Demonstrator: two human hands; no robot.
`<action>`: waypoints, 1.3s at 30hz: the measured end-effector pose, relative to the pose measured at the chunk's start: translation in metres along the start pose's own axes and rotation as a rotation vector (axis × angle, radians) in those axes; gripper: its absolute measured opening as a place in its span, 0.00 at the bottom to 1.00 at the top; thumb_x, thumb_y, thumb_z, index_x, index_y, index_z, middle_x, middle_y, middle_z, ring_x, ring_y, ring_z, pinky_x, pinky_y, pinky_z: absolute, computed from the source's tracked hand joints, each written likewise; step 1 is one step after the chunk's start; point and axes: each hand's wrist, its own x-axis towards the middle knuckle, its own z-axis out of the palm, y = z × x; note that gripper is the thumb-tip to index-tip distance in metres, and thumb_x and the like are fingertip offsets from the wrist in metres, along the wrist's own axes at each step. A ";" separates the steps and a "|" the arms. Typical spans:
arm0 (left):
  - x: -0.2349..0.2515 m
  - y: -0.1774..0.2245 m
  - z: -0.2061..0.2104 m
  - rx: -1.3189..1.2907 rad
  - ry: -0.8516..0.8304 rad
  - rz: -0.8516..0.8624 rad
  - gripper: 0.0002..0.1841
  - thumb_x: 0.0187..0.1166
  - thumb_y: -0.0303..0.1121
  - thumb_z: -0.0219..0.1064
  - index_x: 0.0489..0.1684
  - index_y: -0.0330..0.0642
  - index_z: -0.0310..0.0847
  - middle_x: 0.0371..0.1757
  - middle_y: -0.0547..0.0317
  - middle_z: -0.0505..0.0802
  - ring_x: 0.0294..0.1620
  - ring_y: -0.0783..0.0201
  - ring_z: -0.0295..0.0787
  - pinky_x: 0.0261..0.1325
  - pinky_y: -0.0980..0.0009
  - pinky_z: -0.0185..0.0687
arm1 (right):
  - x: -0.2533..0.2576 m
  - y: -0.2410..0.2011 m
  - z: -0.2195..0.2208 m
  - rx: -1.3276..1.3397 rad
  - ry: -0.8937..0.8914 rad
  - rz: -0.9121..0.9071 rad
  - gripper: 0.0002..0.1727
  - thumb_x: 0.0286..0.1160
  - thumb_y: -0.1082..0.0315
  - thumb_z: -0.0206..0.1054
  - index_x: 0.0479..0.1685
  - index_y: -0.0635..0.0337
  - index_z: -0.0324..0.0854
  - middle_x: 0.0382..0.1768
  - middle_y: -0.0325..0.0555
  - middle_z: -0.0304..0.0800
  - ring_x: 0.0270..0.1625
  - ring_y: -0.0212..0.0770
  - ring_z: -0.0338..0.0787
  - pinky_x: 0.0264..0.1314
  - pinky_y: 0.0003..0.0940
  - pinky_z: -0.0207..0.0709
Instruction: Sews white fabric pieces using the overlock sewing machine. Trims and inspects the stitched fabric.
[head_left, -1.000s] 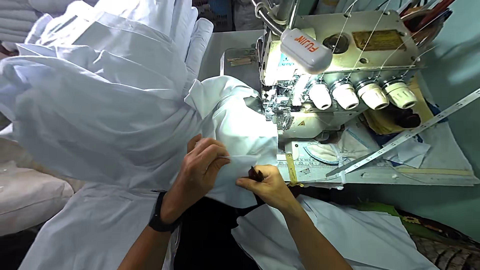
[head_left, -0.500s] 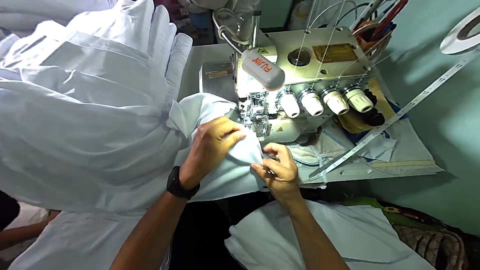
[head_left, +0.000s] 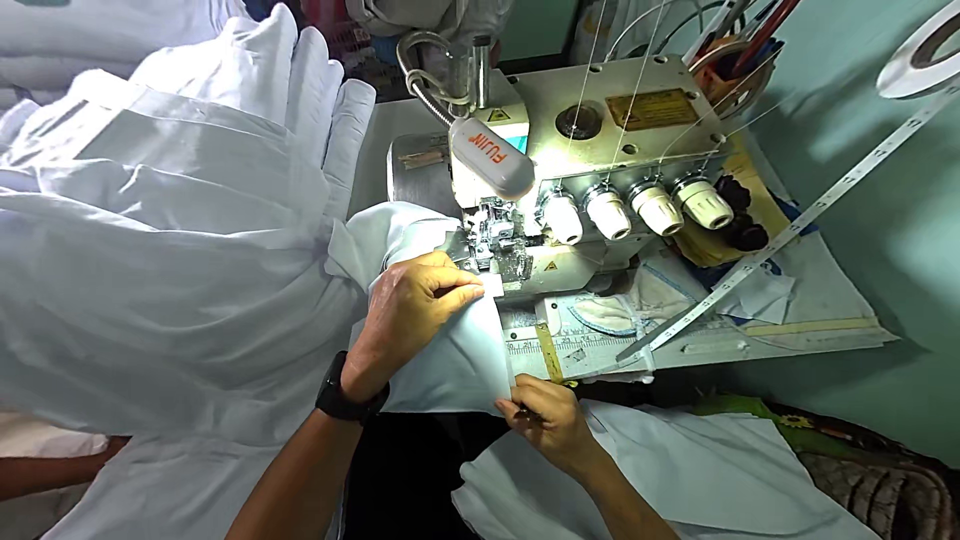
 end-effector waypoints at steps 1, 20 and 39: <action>0.000 0.001 0.000 -0.002 0.002 -0.020 0.05 0.74 0.35 0.74 0.35 0.49 0.96 0.32 0.71 0.90 0.35 0.78 0.84 0.40 0.77 0.77 | 0.000 -0.001 0.000 0.034 0.007 0.020 0.15 0.75 0.72 0.68 0.19 0.66 0.74 0.19 0.46 0.74 0.24 0.28 0.74 0.29 0.11 0.68; -0.024 0.015 0.048 0.399 0.221 0.031 0.19 0.86 0.30 0.52 0.62 0.33 0.87 0.72 0.49 0.90 0.78 0.48 0.82 0.82 0.31 0.58 | 0.030 -0.050 0.010 0.665 0.215 0.789 0.20 0.62 0.79 0.71 0.54 0.59 0.74 0.20 0.24 0.83 0.18 0.18 0.80 0.20 0.14 0.75; -0.113 -0.038 0.055 0.552 0.434 0.165 0.22 0.87 0.50 0.56 0.73 0.50 0.69 0.82 0.44 0.76 0.90 0.48 0.60 0.87 0.35 0.39 | 0.077 -0.072 0.003 0.870 0.358 0.595 0.15 0.60 0.87 0.69 0.40 0.60 0.76 0.21 0.35 0.88 0.20 0.27 0.87 0.21 0.20 0.83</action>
